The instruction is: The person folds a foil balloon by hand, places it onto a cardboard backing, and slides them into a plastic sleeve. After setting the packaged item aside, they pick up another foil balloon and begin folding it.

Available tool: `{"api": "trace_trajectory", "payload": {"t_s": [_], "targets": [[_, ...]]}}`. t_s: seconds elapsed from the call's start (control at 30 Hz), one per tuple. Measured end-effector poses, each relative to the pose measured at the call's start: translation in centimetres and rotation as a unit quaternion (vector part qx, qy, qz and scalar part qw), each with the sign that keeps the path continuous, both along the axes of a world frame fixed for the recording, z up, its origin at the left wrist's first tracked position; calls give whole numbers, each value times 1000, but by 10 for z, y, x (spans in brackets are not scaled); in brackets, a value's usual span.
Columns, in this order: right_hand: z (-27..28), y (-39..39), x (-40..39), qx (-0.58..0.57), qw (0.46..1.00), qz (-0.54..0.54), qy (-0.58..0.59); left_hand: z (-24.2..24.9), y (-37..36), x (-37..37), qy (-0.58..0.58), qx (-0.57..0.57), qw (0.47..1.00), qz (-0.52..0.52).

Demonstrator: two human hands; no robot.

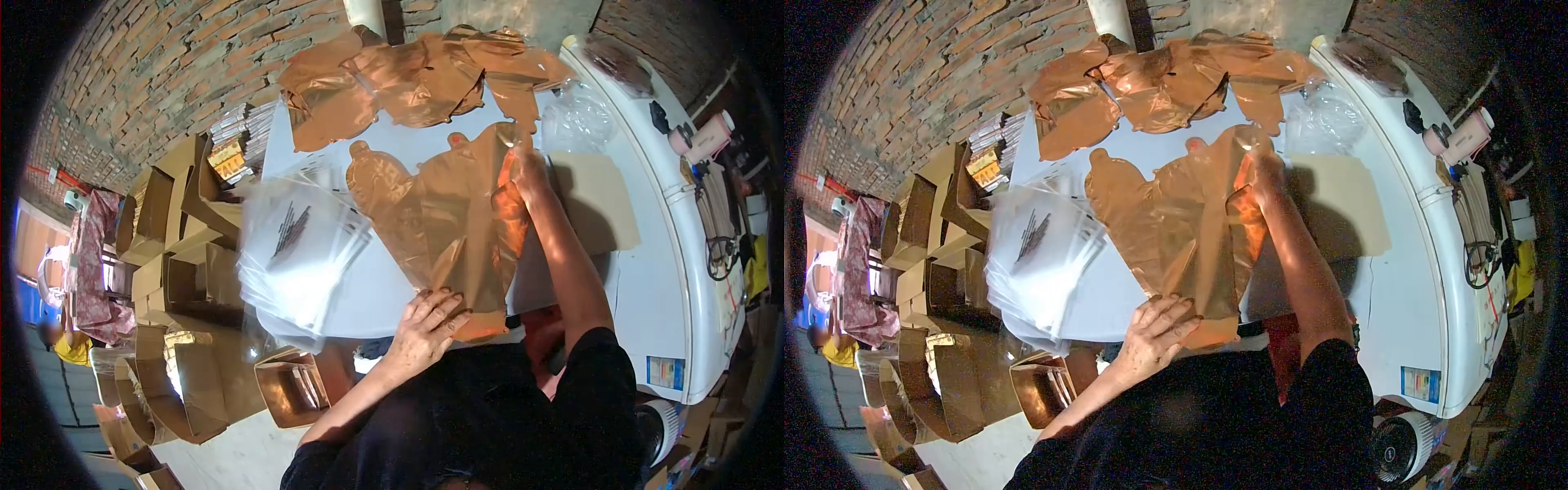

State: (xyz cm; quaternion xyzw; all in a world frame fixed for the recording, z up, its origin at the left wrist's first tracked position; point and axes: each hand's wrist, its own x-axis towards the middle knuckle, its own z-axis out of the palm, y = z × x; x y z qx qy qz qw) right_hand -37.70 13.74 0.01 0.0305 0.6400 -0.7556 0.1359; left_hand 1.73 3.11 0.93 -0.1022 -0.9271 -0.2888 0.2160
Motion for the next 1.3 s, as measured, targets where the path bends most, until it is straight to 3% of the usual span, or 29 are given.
{"api": "trace_trajectory", "payload": {"t_s": [0.1, 0.2, 0.27, 0.33, 0.37, 0.43, 0.47, 0.53, 0.6, 0.67, 0.73, 0.8, 0.87, 0.93, 1.07, 1.17, 1.3], "targets": [[-23, 8, -20, -38, 999, 28, 6, -5, 2, 0, 1, 3, 1000, -9], [-1, 2, 9, -90, 993, 28, 70, -4, 2, -2, -10, -3, 1000, -13], [-25, 4, -17, -92, 988, -10, 123, -5, 1, -2, -14, -5, 1000, -9], [-27, 11, -3, -16, 981, -46, 186, -6, 0, -1, -26, 8, 1000, -5], [13, 8, 26, 60, 971, -60, 223, -3, 0, 0, -35, 22, 999, -1], [26, 11, 49, 202, 900, -101, 373, -4, -4, -2, -39, 29, 999, 13], [18, 14, 53, 266, 828, -127, 478, -6, -6, -2, -37, 24, 999, 22], [11, 23, 67, 304, 792, -54, 526, -3, -9, 0, -45, 24, 998, 37], [7, 40, 108, 253, 869, 133, 404, 8, -14, 2, -66, 34, 996, 51], [40, 42, 176, 258, 877, 196, 355, 6, -19, 8, -77, 25, 995, 60], [-3, 57, 217, 24, 911, 281, 300, 5, -23, 12, -90, 12, 993, 75], [20, 74, 243, 207, 789, 353, 458, 1, -25, 14, -95, 7, 992, 79], [33, 84, 261, 311, 682, 404, 524, 1, -26, 14, -106, 9, 991, 81], [35, 87, 273, 346, 638, 450, 520, -1, -26, 13, -100, 8, 992, 81], [12, 83, 280, 392, 610, 372, 580, -3, -26, 13, -102, 0, 991, 83], [13, 75, 282, 398, 651, 327, 557, -3, -26, 13, -103, 1, 991, 83], [-4, 72, 279, 398, 655, 279, 579, -5, -27, 15, -94, 5, 992, 81]]}}
